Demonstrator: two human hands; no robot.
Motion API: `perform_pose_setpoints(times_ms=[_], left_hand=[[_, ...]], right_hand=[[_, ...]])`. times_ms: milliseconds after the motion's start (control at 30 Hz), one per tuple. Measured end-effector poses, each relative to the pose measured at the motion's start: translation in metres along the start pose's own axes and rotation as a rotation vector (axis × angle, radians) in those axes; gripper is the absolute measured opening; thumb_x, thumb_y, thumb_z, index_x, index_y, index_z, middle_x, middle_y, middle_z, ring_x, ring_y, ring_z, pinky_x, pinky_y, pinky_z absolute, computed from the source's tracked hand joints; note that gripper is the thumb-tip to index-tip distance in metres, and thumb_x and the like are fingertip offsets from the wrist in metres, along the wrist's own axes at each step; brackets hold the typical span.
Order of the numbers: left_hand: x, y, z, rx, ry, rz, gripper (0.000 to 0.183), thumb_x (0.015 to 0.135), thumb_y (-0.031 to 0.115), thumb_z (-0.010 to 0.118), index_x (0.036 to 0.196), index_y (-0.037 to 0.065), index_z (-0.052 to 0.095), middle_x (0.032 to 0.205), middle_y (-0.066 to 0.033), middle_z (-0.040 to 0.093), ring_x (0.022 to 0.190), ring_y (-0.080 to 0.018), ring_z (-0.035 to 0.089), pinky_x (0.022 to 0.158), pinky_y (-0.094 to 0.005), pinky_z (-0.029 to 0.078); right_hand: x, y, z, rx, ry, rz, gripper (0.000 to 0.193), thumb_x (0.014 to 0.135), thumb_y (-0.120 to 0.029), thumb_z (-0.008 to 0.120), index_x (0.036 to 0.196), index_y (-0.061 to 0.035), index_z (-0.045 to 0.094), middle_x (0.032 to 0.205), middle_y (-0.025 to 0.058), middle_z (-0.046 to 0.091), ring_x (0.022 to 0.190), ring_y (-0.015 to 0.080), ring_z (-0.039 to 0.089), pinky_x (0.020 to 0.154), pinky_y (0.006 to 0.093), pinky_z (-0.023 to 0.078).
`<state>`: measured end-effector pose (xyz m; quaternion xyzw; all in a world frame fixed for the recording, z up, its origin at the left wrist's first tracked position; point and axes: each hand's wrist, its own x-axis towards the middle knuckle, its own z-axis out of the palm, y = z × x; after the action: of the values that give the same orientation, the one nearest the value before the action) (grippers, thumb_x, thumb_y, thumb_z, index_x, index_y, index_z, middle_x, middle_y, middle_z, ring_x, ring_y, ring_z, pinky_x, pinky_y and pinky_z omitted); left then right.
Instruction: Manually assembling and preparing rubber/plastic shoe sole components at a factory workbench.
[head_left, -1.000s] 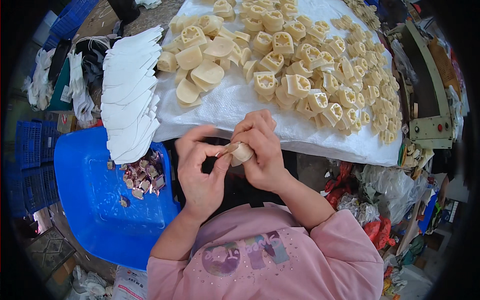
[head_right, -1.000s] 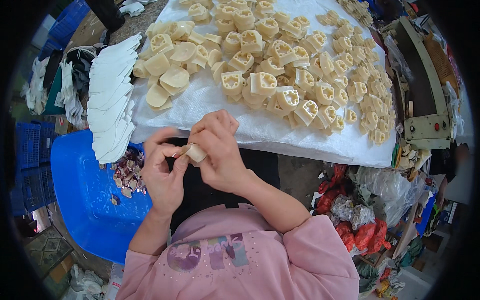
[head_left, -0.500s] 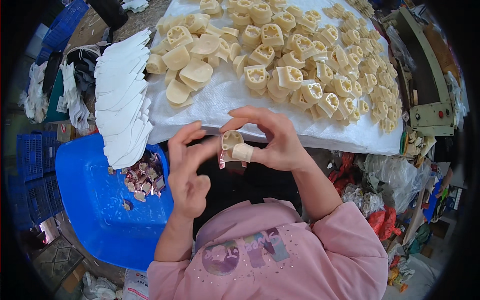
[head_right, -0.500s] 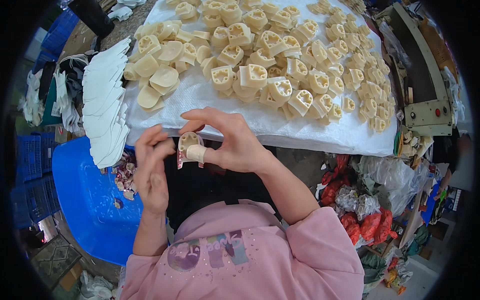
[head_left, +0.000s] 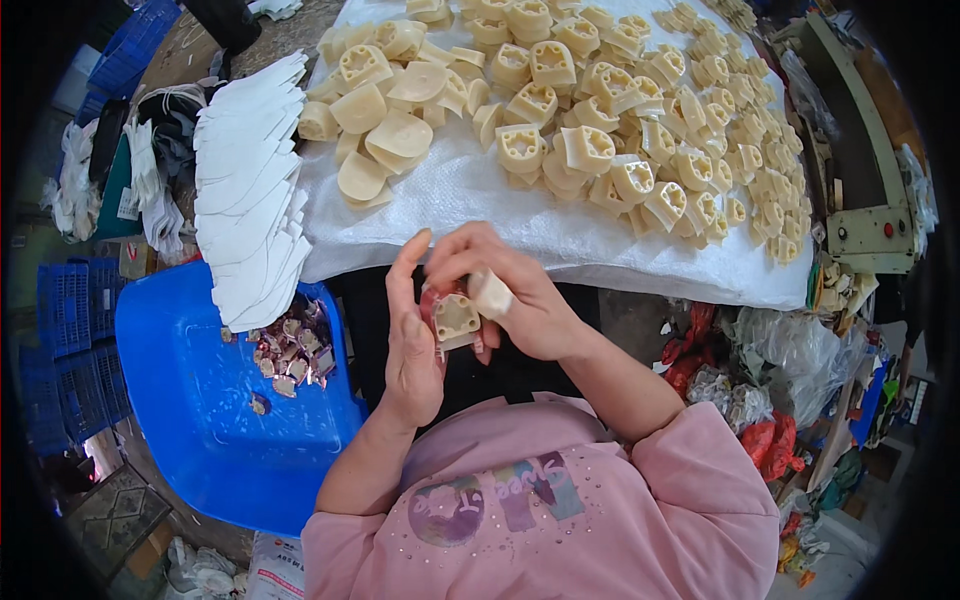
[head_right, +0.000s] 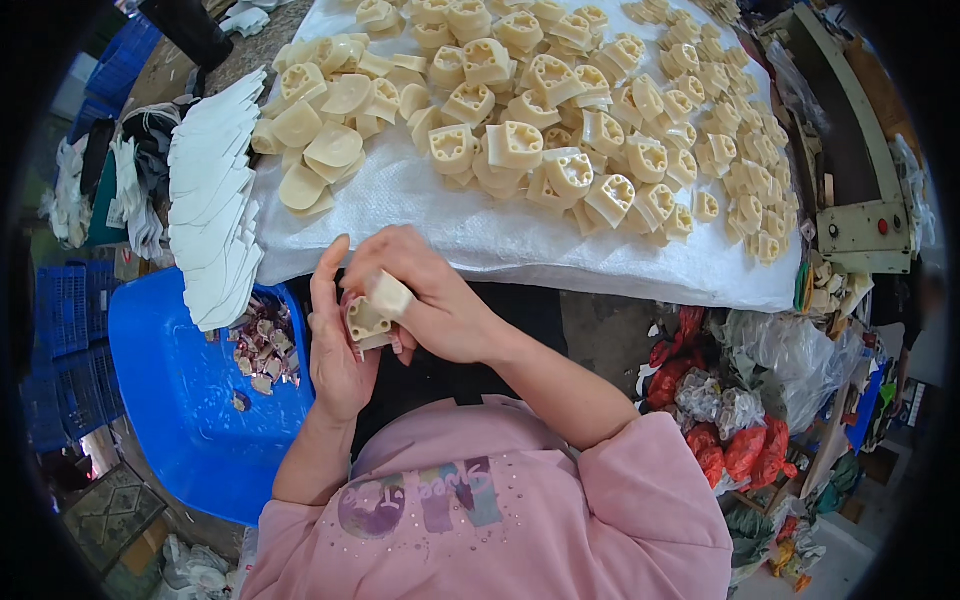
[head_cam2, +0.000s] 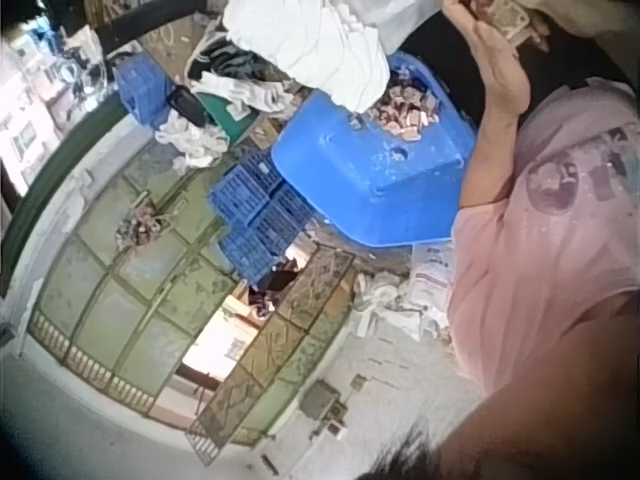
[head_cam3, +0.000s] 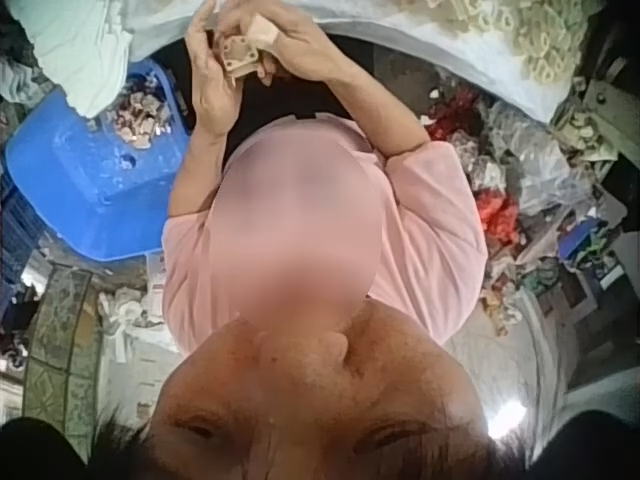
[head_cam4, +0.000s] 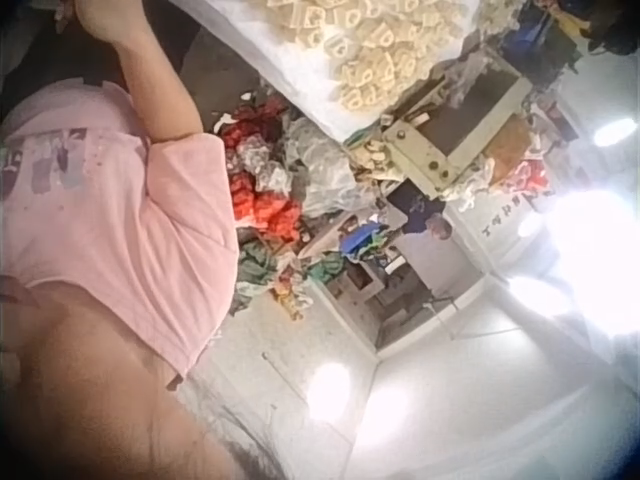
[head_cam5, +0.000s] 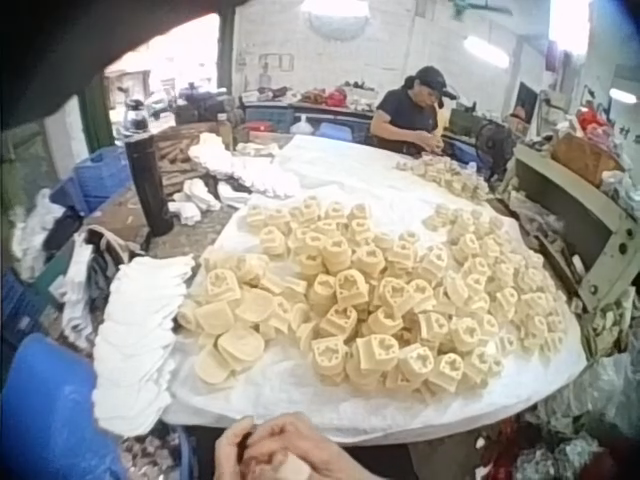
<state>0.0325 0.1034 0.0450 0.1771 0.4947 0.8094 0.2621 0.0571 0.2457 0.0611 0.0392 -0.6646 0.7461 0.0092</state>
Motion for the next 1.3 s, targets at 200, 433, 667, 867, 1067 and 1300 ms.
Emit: perform_pose_setpoints(times_ms=[200,433,667,867,1067,1300], left_hand=[[-0.004,0.005,0.011,0.366,0.058,0.21,0.078,0.094,0.054,0.029,0.138,-0.008,0.016,0.122,-0.0173,0.041,0.084,-0.0132,0.054,0.067,-0.0242,0.046],[-0.002,0.001,0.012,0.502,0.204,0.316,0.06,0.097,0.046,0.027,0.123,-0.008,0.037,0.112,-0.015,0.046,0.098,-0.0164,0.048,0.085,-0.0293,0.039],[0.008,-0.002,0.006,0.431,0.308,0.313,0.036,0.096,0.02,0.029,0.123,-0.002,0.039,0.115,-0.0109,0.045,0.101,-0.0138,0.046,0.087,-0.0274,0.038],[0.0,-0.008,0.008,0.418,0.257,0.319,0.034,0.095,0.018,0.033,0.123,-0.001,0.038,0.11,-0.0092,0.046,0.099,-0.0132,0.047,0.086,-0.0271,0.038],[0.001,-0.004,-0.004,-0.027,0.156,0.035,0.058,0.095,0.044,0.033,0.14,0.009,0.02,0.105,-0.0077,0.051,0.088,-0.0134,0.051,0.075,-0.0278,0.043],[0.005,0.01,-0.014,-0.056,0.013,-0.008,0.088,0.084,0.074,0.019,0.145,0.01,0.011,0.103,-0.0097,0.053,0.08,-0.0155,0.052,0.065,-0.0288,0.043]], right_hand=[[0.008,0.007,0.0,0.334,-0.22,0.28,0.021,0.092,-0.025,0.052,0.085,-0.0045,0.053,0.086,0.0057,0.052,0.051,0.009,0.057,0.035,0.0185,0.044],[0.005,0.022,0.017,-0.221,-0.004,-0.342,0.016,0.092,-0.023,0.051,0.091,-0.0072,0.056,0.091,0.0051,0.055,0.083,0.0199,0.055,0.081,0.0341,0.043],[-0.006,0.034,0.028,0.007,0.04,-0.274,0.035,0.093,-0.015,0.044,0.127,-0.0078,0.048,0.114,0.0101,0.053,0.103,0.0256,0.047,0.094,0.0356,0.033],[-0.006,0.034,0.032,-0.056,0.083,-0.334,0.031,0.093,-0.012,0.041,0.121,-0.0047,0.05,0.113,0.011,0.052,0.098,0.0238,0.051,0.088,0.0325,0.039],[-0.008,0.028,0.026,0.014,0.079,-0.066,0.035,0.097,-0.024,0.038,0.125,-0.0045,0.048,0.108,0.0093,0.052,0.09,0.0179,0.053,0.077,0.027,0.043],[0.002,0.009,0.01,0.061,0.135,-0.043,0.04,0.095,-0.03,0.047,0.126,-0.004,0.047,0.092,0.0067,0.051,0.07,0.0141,0.053,0.06,0.0271,0.045]])
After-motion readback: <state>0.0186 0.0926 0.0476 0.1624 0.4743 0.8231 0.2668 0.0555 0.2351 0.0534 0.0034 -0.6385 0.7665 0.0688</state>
